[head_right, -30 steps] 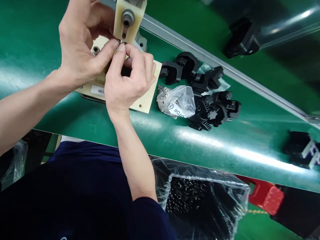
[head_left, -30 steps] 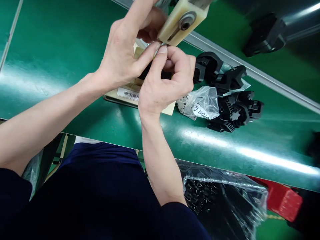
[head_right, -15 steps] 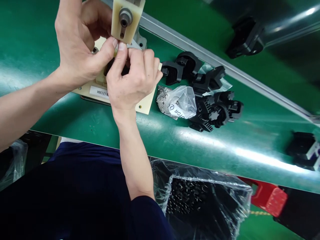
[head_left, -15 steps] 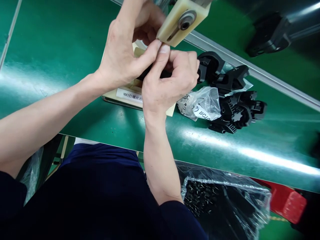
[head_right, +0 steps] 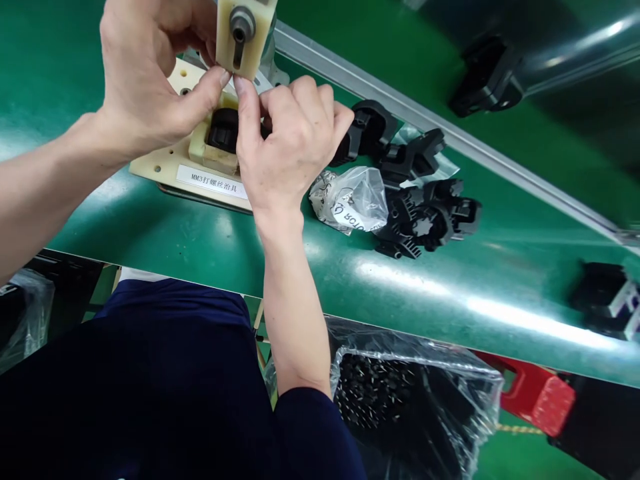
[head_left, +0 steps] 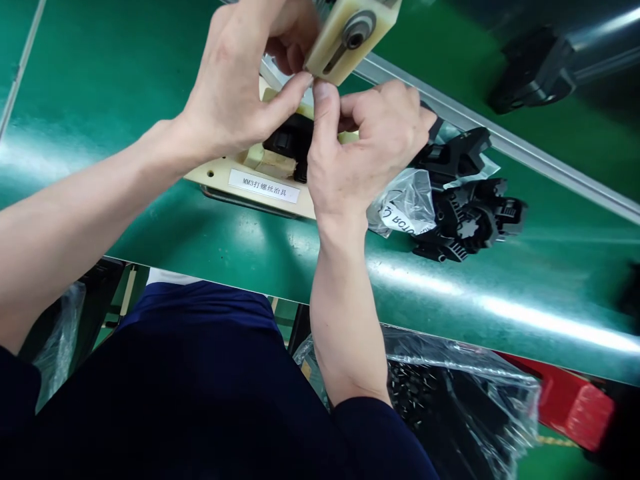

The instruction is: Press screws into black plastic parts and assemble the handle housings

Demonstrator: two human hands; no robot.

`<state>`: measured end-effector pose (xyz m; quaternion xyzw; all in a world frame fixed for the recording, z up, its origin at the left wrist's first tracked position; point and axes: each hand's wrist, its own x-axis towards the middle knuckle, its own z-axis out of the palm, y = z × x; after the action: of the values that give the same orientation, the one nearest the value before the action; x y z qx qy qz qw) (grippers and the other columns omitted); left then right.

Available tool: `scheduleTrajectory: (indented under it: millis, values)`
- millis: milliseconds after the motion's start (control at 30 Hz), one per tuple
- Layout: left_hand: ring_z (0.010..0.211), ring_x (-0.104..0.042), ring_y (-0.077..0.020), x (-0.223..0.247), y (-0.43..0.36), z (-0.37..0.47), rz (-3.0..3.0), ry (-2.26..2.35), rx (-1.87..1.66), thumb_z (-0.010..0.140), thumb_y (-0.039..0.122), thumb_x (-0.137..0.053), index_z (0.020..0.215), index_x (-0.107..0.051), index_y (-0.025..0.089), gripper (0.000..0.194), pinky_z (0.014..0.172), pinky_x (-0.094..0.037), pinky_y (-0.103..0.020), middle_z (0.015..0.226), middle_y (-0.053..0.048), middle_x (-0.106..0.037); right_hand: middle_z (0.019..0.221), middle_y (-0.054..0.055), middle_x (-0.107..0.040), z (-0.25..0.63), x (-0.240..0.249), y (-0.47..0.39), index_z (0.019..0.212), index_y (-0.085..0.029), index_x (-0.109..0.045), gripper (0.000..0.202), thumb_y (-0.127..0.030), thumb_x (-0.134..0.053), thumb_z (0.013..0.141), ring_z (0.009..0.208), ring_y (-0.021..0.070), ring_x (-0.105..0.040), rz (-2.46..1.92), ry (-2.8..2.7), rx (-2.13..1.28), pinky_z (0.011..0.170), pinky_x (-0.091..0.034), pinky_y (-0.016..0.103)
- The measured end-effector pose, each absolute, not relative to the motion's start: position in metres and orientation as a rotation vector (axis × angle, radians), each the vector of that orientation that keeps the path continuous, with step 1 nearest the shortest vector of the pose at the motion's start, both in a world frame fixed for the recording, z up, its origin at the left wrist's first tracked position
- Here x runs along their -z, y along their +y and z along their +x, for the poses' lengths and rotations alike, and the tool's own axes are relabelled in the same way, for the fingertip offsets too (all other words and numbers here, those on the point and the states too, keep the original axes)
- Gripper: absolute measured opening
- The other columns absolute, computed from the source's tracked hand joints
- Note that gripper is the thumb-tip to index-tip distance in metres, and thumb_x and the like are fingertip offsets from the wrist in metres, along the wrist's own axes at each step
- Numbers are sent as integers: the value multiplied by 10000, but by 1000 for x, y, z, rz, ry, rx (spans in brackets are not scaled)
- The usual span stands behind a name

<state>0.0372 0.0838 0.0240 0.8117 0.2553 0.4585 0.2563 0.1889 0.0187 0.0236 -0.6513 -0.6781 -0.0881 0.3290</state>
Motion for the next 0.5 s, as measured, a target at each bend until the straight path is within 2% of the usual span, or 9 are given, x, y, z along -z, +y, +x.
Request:
scheduleTrajectory:
  millis: [167, 233, 300, 400, 500]
  values:
    - [748, -546, -84, -34, 79, 43, 2041, 840, -1182, 742, 61, -653, 842, -461, 192, 253, 727, -463, -259, 811, 24, -580, 748, 41, -535, 189, -27, 21, 674, -177, -556, 481, -555, -470, 959, 866, 222, -554, -1783, -1779, 123, 896, -378, 462]
    - [724, -527, -78, -35, 77, 44, 1925, 861, -1202, 722, 7, -668, 920, -484, 186, 324, 711, -452, -242, 770, 51, -584, 761, 50, -537, 186, -32, 21, 661, -182, -537, 443, -522, -523, 945, 891, 232, -552, -1861, -1763, 52, 926, -355, 465]
    - [745, -549, -93, -33, 76, 42, 1836, 846, -1229, 717, -25, -671, 1097, -472, 169, 471, 717, -449, -249, 753, 73, -595, 761, 57, -547, 184, -36, 21, 646, -186, -524, 425, -507, -572, 922, 895, 231, -550, -1892, -1740, 24, 933, -346, 458]
    - [813, -592, -112, -31, 76, 35, 1787, 770, -1262, 695, -51, -680, 1282, -395, 173, 690, 737, -462, -269, 918, 48, -648, 773, 61, -568, 188, -32, 22, 655, -193, -516, 427, -533, -591, 903, 901, 223, -542, -1810, -1728, 3, 943, -351, 456]
    - [832, -601, -129, -29, 77, 31, 1661, 774, -1254, 650, -62, -703, 1287, -445, 215, 741, 766, -497, -287, 1023, 23, -667, 808, 62, -576, 200, -13, 29, 693, -196, -523, 466, -601, -505, 923, 978, 230, -539, -1654, -1753, -59, 948, -363, 468]
